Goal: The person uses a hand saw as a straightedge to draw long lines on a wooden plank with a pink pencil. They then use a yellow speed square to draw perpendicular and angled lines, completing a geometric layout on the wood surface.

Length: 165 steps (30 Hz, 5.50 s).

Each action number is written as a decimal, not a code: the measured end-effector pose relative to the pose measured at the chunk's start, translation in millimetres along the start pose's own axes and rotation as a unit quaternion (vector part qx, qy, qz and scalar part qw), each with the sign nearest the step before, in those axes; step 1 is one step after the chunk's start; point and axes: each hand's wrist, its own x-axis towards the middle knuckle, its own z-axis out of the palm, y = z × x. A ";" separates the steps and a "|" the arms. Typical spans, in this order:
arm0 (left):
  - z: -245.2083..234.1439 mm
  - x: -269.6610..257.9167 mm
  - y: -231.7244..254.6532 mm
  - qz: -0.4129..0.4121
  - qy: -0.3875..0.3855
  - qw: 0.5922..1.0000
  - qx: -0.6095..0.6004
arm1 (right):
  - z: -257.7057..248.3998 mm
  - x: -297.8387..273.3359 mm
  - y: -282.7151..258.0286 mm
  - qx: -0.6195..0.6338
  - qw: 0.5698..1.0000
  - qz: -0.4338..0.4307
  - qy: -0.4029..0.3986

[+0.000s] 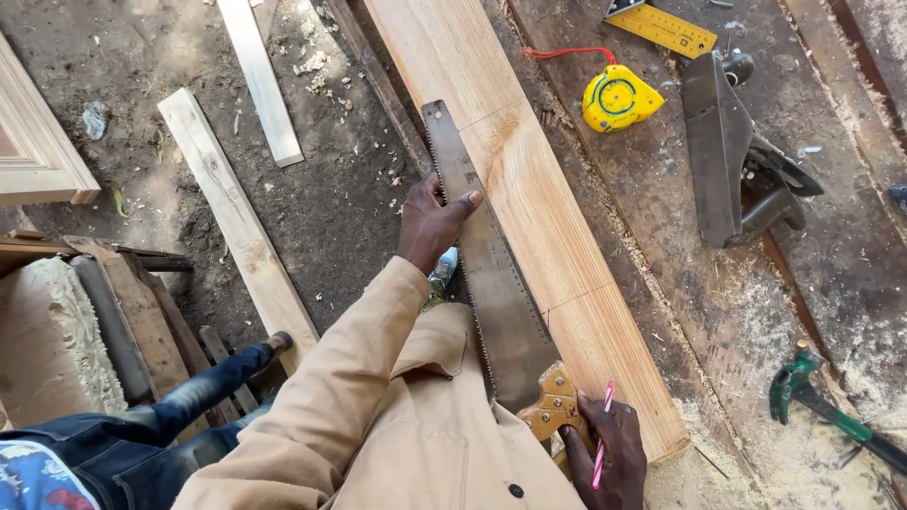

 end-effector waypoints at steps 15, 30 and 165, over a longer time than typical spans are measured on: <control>4.0 5.0 -15.0 0.042 0.007 0.998 -0.050 | -14.0 8.0 -17.6 0.065 0.994 -0.084 0.000; 7.0 5.6 -15.4 0.008 0.021 1.000 -0.017 | -22.2 8.6 -18.3 0.059 0.997 -0.044 -0.016; 3.3 -7.1 -19.0 0.046 -0.020 0.998 0.040 | -15.7 10.8 -4.2 0.071 0.997 -0.011 -0.008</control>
